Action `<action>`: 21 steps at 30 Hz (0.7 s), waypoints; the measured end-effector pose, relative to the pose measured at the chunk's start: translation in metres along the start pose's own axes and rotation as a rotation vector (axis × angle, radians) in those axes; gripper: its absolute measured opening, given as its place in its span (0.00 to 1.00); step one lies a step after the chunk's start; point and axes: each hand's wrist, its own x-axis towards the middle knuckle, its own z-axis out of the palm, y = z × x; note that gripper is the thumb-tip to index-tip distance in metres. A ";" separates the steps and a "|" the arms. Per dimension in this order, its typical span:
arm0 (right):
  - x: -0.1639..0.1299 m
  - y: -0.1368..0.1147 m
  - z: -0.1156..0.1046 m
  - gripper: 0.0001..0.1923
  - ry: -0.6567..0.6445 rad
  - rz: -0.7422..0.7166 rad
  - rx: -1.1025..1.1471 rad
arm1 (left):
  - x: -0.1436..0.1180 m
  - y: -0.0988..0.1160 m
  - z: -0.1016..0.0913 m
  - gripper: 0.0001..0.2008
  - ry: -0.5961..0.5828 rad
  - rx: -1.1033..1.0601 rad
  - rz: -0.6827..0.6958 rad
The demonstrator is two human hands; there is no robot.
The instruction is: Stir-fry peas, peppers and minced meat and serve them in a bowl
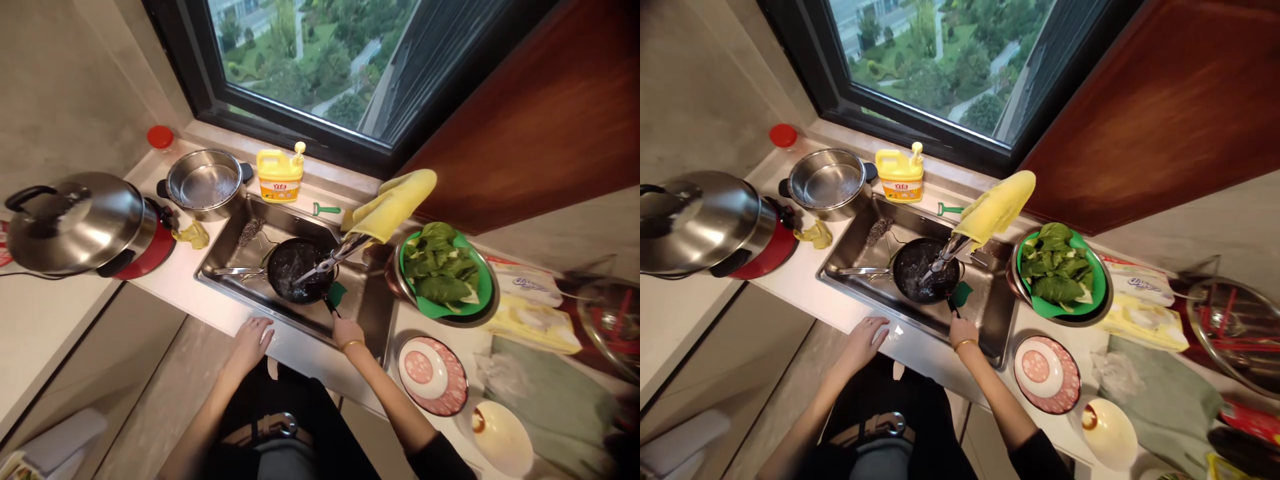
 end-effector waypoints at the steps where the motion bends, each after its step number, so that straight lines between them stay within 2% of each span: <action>1: -0.004 -0.004 0.001 0.26 -0.009 -0.025 -0.004 | 0.001 0.001 0.000 0.13 0.001 -0.002 0.002; 5: 0.004 -0.037 -0.004 0.25 0.004 -0.096 -0.001 | 0.002 0.004 0.002 0.14 -0.017 0.008 0.009; 8: 0.027 -0.065 -0.015 0.25 0.070 -0.083 0.004 | 0.000 0.006 0.004 0.14 -0.021 0.012 0.005; 11: 0.052 -0.075 -0.026 0.25 0.122 -0.038 0.012 | -0.006 0.006 0.004 0.13 -0.033 0.014 -0.020; 15: 0.061 -0.052 -0.032 0.26 0.108 0.022 0.010 | -0.013 -0.001 0.005 0.14 -0.028 0.005 -0.043; 19: 0.034 -0.012 -0.025 0.25 0.036 -0.003 -0.001 | -0.014 -0.011 0.010 0.14 -0.020 -0.001 -0.047; 21: 0.016 -0.001 -0.019 0.23 -0.011 -0.050 -0.008 | -0.012 -0.013 0.011 0.14 -0.022 0.000 -0.046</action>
